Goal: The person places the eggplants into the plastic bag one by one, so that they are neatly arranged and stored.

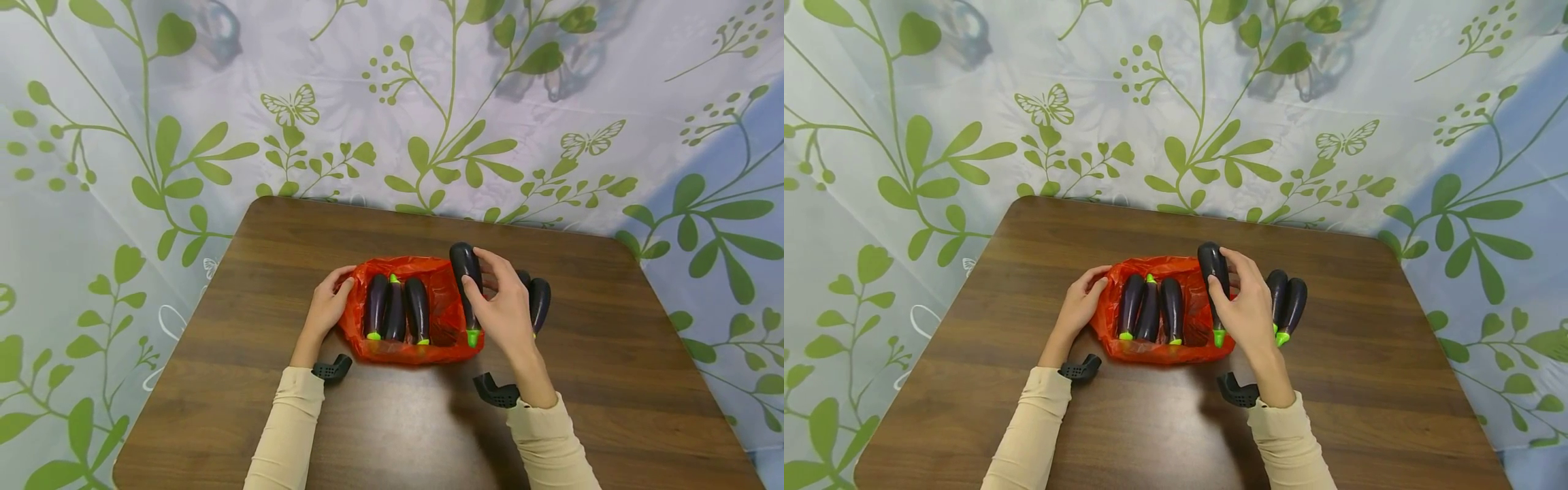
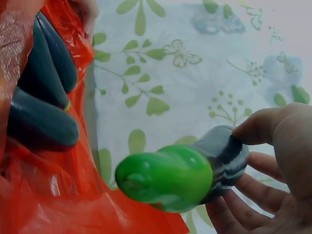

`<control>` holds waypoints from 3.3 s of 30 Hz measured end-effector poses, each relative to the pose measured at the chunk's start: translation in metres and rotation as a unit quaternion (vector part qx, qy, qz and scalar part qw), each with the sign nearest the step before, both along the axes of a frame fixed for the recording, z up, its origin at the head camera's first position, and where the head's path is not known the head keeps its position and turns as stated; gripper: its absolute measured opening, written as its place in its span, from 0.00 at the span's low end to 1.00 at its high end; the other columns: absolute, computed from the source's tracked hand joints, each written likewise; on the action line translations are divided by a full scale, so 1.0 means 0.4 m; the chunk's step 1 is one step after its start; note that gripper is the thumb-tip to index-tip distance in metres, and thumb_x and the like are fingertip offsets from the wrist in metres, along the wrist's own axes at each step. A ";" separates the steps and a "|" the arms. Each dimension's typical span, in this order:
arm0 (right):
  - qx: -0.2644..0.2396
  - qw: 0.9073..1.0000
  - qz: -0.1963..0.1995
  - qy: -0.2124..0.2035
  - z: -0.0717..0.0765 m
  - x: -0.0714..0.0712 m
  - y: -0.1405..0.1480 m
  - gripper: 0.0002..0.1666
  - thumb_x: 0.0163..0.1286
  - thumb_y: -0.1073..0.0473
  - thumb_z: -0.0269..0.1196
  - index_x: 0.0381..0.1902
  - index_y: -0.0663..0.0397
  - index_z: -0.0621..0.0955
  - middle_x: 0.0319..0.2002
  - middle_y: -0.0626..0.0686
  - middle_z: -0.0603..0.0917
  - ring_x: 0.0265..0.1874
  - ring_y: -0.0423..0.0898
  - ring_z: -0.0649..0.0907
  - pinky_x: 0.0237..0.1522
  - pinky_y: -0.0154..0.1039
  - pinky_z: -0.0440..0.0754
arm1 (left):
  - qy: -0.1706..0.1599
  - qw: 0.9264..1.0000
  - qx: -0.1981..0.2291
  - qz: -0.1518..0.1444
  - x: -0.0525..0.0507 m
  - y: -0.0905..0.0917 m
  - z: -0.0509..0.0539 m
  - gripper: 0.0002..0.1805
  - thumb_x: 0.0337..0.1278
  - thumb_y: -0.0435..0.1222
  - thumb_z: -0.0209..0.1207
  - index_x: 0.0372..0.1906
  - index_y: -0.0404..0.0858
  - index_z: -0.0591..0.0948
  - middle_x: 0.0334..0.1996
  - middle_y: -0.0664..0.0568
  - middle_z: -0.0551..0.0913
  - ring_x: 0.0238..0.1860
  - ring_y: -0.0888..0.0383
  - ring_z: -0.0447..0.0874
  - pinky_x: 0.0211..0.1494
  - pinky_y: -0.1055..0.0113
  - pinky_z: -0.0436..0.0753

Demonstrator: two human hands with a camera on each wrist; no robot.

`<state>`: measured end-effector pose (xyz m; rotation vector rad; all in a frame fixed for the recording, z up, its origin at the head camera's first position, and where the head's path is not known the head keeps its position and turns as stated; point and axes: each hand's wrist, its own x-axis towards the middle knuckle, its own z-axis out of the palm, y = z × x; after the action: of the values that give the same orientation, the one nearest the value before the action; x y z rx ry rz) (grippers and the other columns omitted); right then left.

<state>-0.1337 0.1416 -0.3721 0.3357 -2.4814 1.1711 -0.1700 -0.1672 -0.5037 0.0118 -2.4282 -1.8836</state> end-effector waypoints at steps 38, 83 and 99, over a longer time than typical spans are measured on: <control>0.092 0.993 0.019 -0.068 -0.091 -0.039 -0.079 0.32 0.72 0.59 0.65 0.73 0.46 0.74 0.67 0.62 0.74 0.56 0.62 0.81 0.53 0.63 0.82 | 0.021 1.000 -0.008 0.003 0.000 0.001 -0.002 0.19 0.78 0.42 0.53 0.66 0.43 0.79 0.62 0.44 0.82 0.60 0.44 0.82 0.65 0.46 0.80; 0.184 0.973 0.008 -0.142 -0.179 -0.068 -0.089 0.32 0.72 0.52 0.68 0.69 0.58 0.76 0.64 0.66 0.77 0.61 0.65 0.80 0.61 0.69 0.76 | 0.010 1.000 -0.007 0.008 -0.002 -0.003 -0.008 0.20 0.77 0.43 0.54 0.66 0.44 0.79 0.62 0.44 0.82 0.59 0.44 0.82 0.66 0.46 0.79; 0.183 0.968 0.005 -0.169 -0.186 -0.068 -0.084 0.34 0.72 0.47 0.67 0.70 0.57 0.75 0.64 0.65 0.78 0.60 0.64 0.80 0.62 0.68 0.76 | 0.000 1.000 -0.004 0.010 0.002 0.000 -0.003 0.20 0.77 0.43 0.54 0.67 0.44 0.79 0.62 0.43 0.82 0.60 0.44 0.81 0.67 0.46 0.79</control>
<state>-0.1611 0.1081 -0.4466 0.2611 -3.0034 0.8206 -0.1690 -0.1671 -0.5047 0.0353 -2.4252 -1.8657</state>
